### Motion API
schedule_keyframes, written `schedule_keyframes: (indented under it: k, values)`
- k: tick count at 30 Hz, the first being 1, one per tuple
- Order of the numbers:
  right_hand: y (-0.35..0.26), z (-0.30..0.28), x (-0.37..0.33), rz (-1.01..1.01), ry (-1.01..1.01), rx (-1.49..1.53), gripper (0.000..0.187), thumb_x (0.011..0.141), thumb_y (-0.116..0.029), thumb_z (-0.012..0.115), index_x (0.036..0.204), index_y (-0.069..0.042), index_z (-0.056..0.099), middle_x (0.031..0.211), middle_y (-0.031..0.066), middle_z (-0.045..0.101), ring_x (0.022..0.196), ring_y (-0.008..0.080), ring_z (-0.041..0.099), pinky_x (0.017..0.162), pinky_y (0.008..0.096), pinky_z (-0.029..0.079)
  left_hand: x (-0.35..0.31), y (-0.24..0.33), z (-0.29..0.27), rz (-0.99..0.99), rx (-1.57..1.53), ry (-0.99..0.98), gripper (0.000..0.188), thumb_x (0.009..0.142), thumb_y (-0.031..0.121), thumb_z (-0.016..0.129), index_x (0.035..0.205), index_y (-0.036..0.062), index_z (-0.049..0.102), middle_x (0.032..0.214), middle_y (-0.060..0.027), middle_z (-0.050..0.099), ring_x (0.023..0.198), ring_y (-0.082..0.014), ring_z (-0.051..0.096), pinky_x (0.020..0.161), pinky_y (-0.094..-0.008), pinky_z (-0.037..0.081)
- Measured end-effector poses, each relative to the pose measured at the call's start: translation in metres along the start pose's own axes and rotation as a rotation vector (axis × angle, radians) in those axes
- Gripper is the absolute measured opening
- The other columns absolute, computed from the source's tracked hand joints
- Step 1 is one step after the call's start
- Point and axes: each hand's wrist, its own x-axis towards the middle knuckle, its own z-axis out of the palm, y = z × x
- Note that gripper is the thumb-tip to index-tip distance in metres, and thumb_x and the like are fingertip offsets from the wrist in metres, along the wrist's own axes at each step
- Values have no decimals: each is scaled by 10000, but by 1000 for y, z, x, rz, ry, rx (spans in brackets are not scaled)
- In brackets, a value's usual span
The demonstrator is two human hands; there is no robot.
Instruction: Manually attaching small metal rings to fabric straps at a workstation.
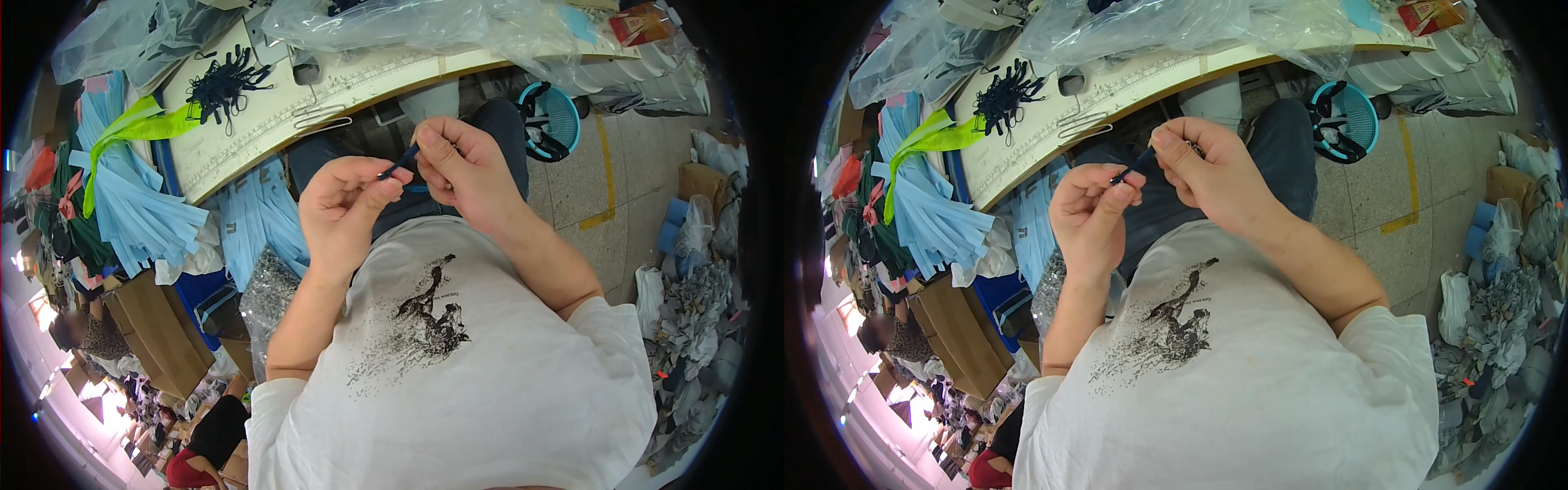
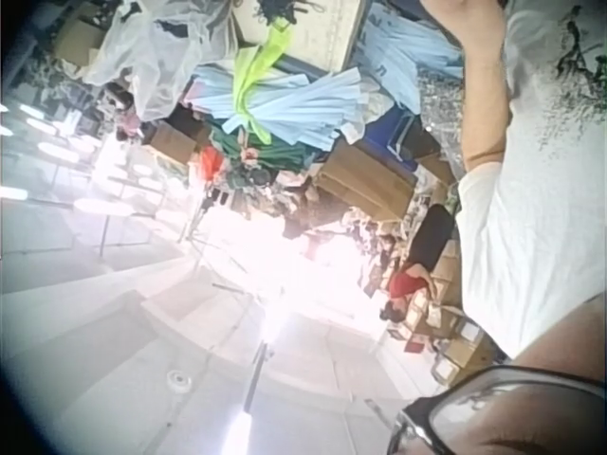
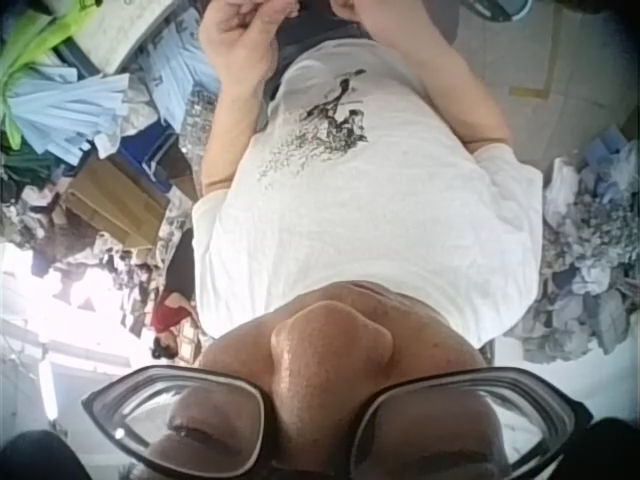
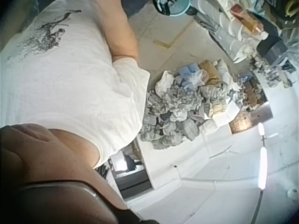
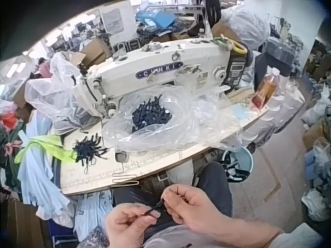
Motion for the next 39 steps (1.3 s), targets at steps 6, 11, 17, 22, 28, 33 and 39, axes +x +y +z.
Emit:
schedule_keyframes:
  k: [6,11,17,22,28,33,39]
  values:
    - [-1,-2,-3,29,-18,44,203,990,-257,538,951,-58,554,744,-32,455,572,18,364,419,160,272,-1,-5,3,5,-227,4,198,857,-90,629,1040,-25,590,950,-147,676,849,-181,665,728,-254,539]
    - [-12,-11,-1,214,-105,304,183,977,-203,506,951,-35,574,794,7,513,582,39,418,411,184,288,56,61,10,453,283,87,230,863,-36,644,1087,-58,594,926,-173,695,719,-152,631,653,-243,517]
    - [-5,-13,-3,298,-193,379,154,924,-131,436,971,-46,556,817,27,494,593,65,404,408,174,284,147,109,20,277,675,-4,348,893,151,667,1176,-44,610,767,-101,684,546,-43,451,488,-182,332]
    - [-3,-14,-12,302,-108,306,156,977,-186,474,1025,-57,547,775,15,490,570,56,388,410,174,267,132,104,-64,375,412,325,225,903,155,661,1049,-16,661,678,-32,631,562,-48,484,502,-209,372]
    - [15,-27,-7,290,-187,128,203,996,-231,506,1015,-42,579,743,3,499,557,41,386,410,177,266,110,46,-146,262,1126,417,237,862,168,695,1043,17,667,744,-37,622,571,-115,495,570,-251,434]
    - [9,-13,-2,400,-199,239,212,964,-135,516,1090,17,593,773,27,528,581,37,432,406,165,285,101,30,-156,285,1461,372,209,822,97,671,1011,8,667,855,-125,623,675,-223,596,643,-312,487]
    - [13,-17,-3,381,-230,197,200,945,-104,529,1092,15,594,830,48,554,583,39,438,402,165,288,98,38,-160,388,1463,473,195,883,92,609,1056,15,657,903,-141,626,754,-253,600,696,-337,483]
